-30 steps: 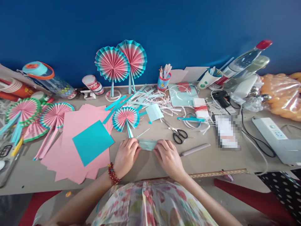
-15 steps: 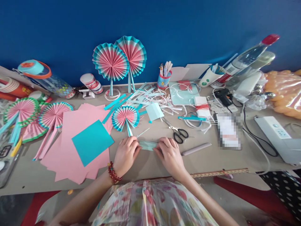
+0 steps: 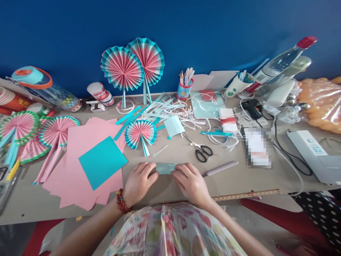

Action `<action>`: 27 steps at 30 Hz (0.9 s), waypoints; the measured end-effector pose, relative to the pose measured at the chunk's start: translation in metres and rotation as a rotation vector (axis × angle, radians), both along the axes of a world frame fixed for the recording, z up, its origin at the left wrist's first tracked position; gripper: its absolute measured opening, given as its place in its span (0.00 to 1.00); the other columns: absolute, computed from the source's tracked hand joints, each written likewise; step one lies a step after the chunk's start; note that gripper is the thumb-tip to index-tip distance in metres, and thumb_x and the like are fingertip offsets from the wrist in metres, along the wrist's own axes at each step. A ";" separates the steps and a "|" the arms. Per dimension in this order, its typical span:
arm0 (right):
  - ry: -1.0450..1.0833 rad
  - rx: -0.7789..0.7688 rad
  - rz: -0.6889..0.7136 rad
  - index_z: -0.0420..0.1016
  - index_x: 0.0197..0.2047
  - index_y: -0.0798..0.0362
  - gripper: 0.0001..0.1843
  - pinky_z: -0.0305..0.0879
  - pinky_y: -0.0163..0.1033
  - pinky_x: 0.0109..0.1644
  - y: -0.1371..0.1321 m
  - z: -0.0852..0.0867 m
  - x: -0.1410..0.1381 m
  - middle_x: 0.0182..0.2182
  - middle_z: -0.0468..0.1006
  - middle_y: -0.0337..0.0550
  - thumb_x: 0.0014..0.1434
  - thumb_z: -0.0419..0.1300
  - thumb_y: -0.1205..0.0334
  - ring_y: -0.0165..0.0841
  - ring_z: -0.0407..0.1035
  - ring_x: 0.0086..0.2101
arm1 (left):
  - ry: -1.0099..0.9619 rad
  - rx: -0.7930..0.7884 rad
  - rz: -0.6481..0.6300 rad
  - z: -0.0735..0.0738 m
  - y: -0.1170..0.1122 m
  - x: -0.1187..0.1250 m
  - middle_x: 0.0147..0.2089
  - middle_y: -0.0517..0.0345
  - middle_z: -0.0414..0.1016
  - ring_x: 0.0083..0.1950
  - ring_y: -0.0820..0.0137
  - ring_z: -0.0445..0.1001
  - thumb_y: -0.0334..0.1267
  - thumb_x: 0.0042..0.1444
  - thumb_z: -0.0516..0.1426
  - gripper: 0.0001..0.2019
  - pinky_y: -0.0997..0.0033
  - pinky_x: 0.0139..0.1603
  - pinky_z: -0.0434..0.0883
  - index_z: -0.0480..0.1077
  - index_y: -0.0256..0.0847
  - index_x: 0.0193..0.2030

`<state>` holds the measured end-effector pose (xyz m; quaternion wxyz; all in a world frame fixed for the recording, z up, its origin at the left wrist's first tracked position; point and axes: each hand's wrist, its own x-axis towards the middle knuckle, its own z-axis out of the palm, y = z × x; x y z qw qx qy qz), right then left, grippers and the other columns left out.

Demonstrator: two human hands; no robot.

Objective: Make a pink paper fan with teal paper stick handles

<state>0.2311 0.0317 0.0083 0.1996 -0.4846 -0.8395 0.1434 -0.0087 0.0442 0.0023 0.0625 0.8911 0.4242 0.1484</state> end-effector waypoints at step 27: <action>0.221 -0.115 -0.031 0.75 0.37 0.51 0.07 0.64 0.43 0.45 0.002 -0.002 -0.003 0.36 0.77 0.44 0.67 0.57 0.67 0.38 0.68 0.39 | -0.102 -0.119 -0.044 0.002 -0.005 0.005 0.44 0.54 0.75 0.47 0.62 0.69 0.32 0.68 0.50 0.10 0.61 0.48 0.66 0.72 0.40 0.42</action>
